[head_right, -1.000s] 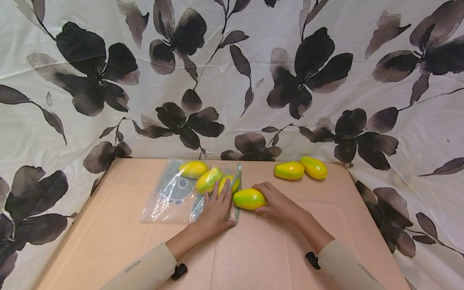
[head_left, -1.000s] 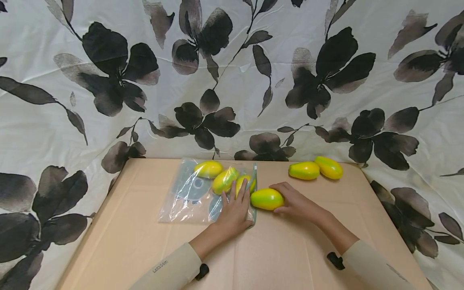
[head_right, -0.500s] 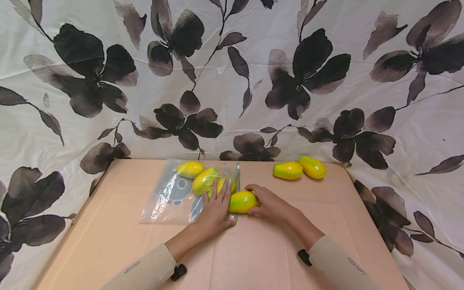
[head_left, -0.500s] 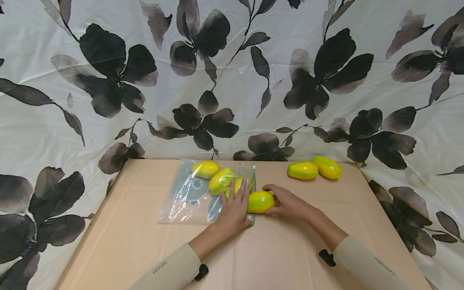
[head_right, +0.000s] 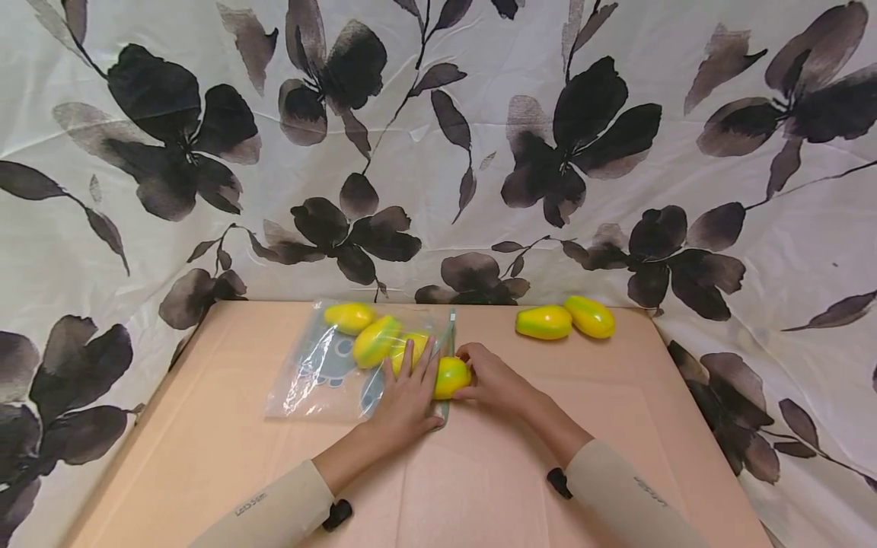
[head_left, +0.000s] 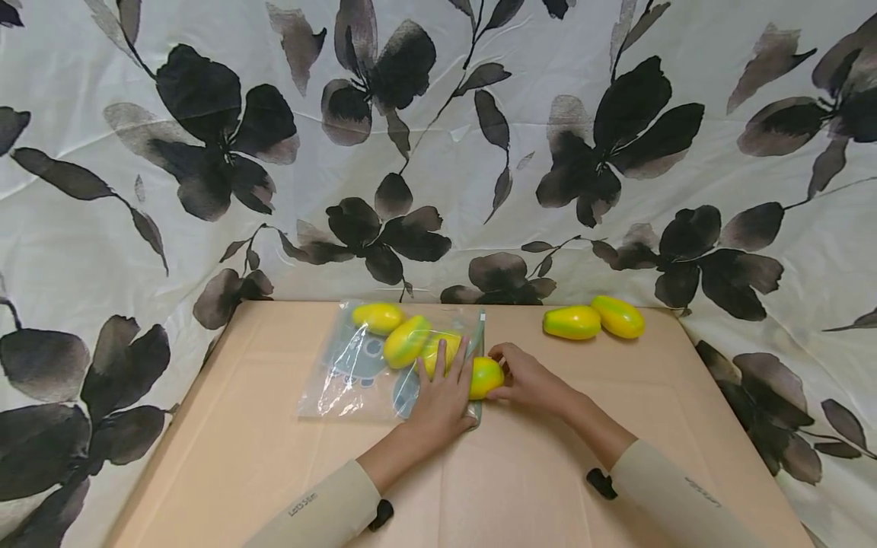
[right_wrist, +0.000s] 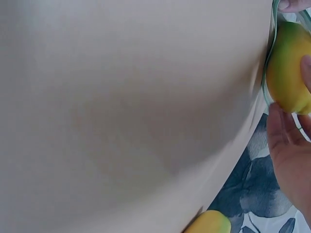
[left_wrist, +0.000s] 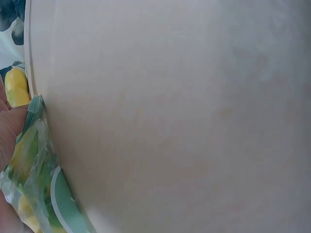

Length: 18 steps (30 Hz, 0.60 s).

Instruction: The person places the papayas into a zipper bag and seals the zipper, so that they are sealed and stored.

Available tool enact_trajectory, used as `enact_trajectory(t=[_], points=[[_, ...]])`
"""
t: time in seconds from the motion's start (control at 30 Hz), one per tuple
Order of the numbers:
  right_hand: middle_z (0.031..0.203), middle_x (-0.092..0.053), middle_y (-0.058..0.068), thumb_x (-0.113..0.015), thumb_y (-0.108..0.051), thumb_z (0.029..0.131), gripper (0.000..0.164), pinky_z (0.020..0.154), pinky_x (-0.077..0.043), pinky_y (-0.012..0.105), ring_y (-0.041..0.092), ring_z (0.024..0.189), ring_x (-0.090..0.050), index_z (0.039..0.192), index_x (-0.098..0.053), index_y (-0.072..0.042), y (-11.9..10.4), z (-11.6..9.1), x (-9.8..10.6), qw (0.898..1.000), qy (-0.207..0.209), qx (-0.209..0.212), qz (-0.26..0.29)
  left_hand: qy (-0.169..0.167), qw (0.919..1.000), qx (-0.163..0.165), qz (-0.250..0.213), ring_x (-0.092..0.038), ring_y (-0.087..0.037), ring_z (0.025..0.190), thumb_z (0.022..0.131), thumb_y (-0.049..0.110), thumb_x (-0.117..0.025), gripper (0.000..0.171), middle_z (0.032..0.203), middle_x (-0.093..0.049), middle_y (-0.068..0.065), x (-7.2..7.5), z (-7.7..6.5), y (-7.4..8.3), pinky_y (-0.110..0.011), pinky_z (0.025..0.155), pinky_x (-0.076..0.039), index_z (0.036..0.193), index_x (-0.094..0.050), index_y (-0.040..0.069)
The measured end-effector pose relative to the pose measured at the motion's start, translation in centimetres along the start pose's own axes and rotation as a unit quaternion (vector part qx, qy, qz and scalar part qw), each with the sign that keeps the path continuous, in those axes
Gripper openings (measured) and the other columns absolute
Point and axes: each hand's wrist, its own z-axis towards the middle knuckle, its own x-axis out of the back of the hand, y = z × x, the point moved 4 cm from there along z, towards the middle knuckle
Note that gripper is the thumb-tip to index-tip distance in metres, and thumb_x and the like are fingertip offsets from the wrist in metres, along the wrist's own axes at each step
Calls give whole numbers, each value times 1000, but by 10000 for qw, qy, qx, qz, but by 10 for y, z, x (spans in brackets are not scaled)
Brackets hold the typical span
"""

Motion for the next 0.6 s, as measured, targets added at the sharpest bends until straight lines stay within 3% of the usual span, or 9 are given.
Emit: enact_trajectory(t=[0.13,0.37,0.6], points=[[117,-63,6,-88,-29,83,61,83,-55,27,16,93,-59,128,-55,-6,0,0,0,9999,53,-91,110,-12,10000,-3,38,-5,-48,158,76,51,-89,120,176,3,-10,0,0,0,-82,112,-21,164,-20,8],[137,-63,10,-69,-4,96,46,95,-58,35,18,106,-66,140,-56,-6,1,-4,5,9991,-190,182,346,6,10000,-1,99,-5,-48,158,75,51,-89,120,176,4,-10,0,0,0,-81,113,-22,164,-22,7],[131,-69,12,-73,-7,94,39,91,-60,32,18,102,-72,131,-61,-7,2,0,4,9978,-117,111,642,37,9999,5,162,-6,-48,158,75,52,-89,120,176,3,-10,-1,0,1,-80,112,-23,164,-21,8]])
